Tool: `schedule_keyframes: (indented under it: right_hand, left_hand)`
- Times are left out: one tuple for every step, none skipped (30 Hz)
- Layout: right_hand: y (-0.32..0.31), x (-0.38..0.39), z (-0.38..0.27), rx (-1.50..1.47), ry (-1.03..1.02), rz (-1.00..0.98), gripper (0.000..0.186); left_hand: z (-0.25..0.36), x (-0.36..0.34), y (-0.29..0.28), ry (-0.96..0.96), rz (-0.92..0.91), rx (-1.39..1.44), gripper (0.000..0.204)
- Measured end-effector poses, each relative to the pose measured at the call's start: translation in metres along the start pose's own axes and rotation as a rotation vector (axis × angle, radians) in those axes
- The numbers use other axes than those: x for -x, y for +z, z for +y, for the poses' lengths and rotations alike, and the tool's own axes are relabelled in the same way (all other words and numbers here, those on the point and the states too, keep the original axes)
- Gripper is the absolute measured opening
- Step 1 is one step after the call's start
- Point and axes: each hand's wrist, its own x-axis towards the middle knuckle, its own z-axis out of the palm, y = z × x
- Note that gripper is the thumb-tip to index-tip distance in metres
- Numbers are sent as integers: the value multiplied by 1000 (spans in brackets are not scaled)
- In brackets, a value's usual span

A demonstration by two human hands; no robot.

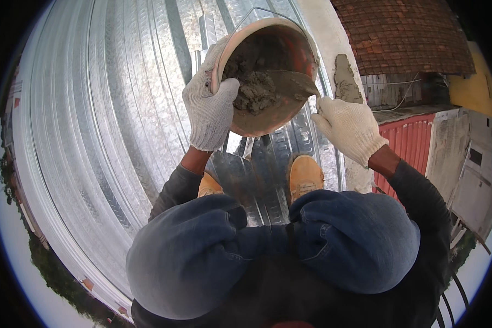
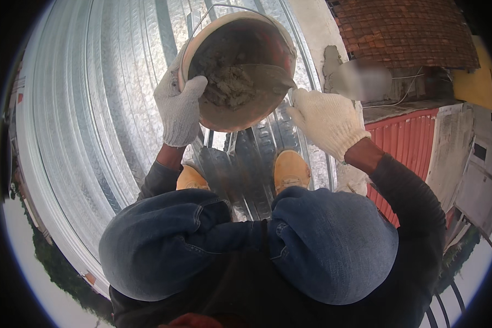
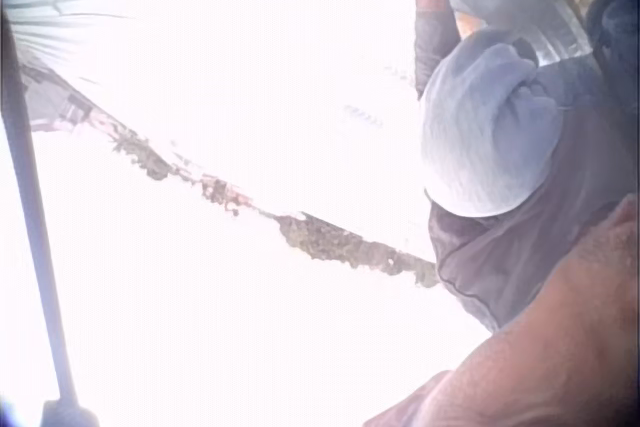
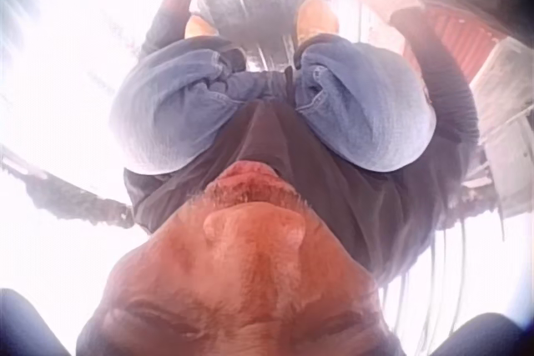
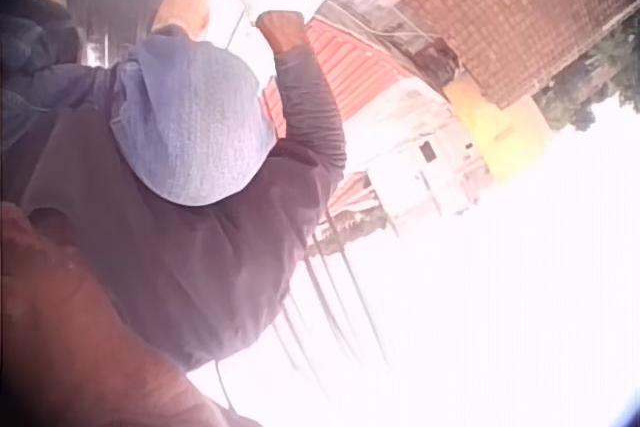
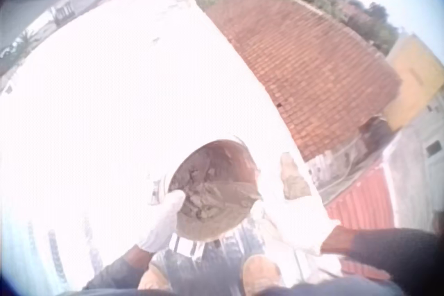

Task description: The person hammers a metal sheet onto a corrugated roof, then scoops cement from a bucket and spreads it along the roof edge using a trowel. The person repeatedly applies and smooths the cement along the edge.

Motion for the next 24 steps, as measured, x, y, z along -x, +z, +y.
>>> schedule_keyframes:
  right_hand:
    - [-4, 0, 0, 9, 4, 39, 36]
    - [-8, 2, 3, 28, 19, 79, 36]
    - [-9, 3, 6, 45, 35, 120, 36]
    - [-9, 1, 10, 6, 26, 53, 38]
    - [-2, 1, 12, -53, -7, -8, 39]
    - [8, 4, 16, -100, -23, -64, 40]
    - [16, 7, 19, -150, -38, -120, 42]
    - [24, 10, 13, -247, -47, -131, 45]
    - [28, 11, 10, -327, -47, -174, 46]
    - [33, 12, 7, -407, -47, -216, 47]
    - [35, 15, 7, -485, -42, -251, 48]
    - [41, 21, 5, -572, -5, -249, 52]
    - [48, 22, 5, -644, -20, -250, 52]
    - [52, 27, 8, -706, -14, -253, 53]
    - [52, 32, 10, -771, 2, -258, 54]
    - [48, 31, 16, -810, 9, -355, 57]
    - [35, 30, 15, -922, 93, -474, 58]
    - [40, 34, 27, -919, 117, -518, 61]
    - [57, 41, 50, -866, -51, -374, 65]
    - [68, 40, 65, -917, -275, -160, 66]
    - [69, 45, 75, -904, -354, -64, 66]
    - [68, 56, 87, -882, -415, 34, 67]
    - [62, 65, 94, -829, -353, 14, 66]
    - [56, 76, 102, -803, -261, -63, 65]
  left_hand:
    - [4, 4, -4, -24, 16, 26, 65]
    - [6, 6, -3, -14, 23, 8, 64]
    - [8, 9, -1, -4, 28, -11, 63]
    - [11, 12, 1, 7, 34, -32, 62]
    - [14, 16, 1, -21, 2, -63, 65]
    - [15, 19, 6, -46, -42, -77, 68]
    - [16, 20, 12, -70, -88, -91, 72]
    - [19, 24, 18, -16, -47, -7, 60]
    - [22, 27, 21, -23, -64, -18, 61]
    - [24, 28, 24, -30, -84, -29, 61]
    - [26, 28, 30, -31, -108, -36, 62]
    - [26, 28, 34, -28, -111, -55, 62]
    - [25, 26, 39, -24, -118, -74, 63]
    - [19, 25, 47, -26, -135, -74, 64]
    - [12, 24, 51, -52, -118, -32, 62]
    - [9, 21, 48, -92, -97, -16, 62]
    - [8, 23, 44, -153, -76, 5, 62]
    - [6, 24, 49, -156, -56, 53, 62]
    - [10, 23, 58, -152, -40, 96, 63]
    - [21, 22, 52, -144, -38, 101, 63]
    - [21, 19, 47, -137, -35, 121, 63]
    - [18, 19, 46, -143, -35, 115, 62]
    - [14, 19, 43, -141, -29, 104, 61]
    - [12, 16, 43, -138, -30, 85, 60]
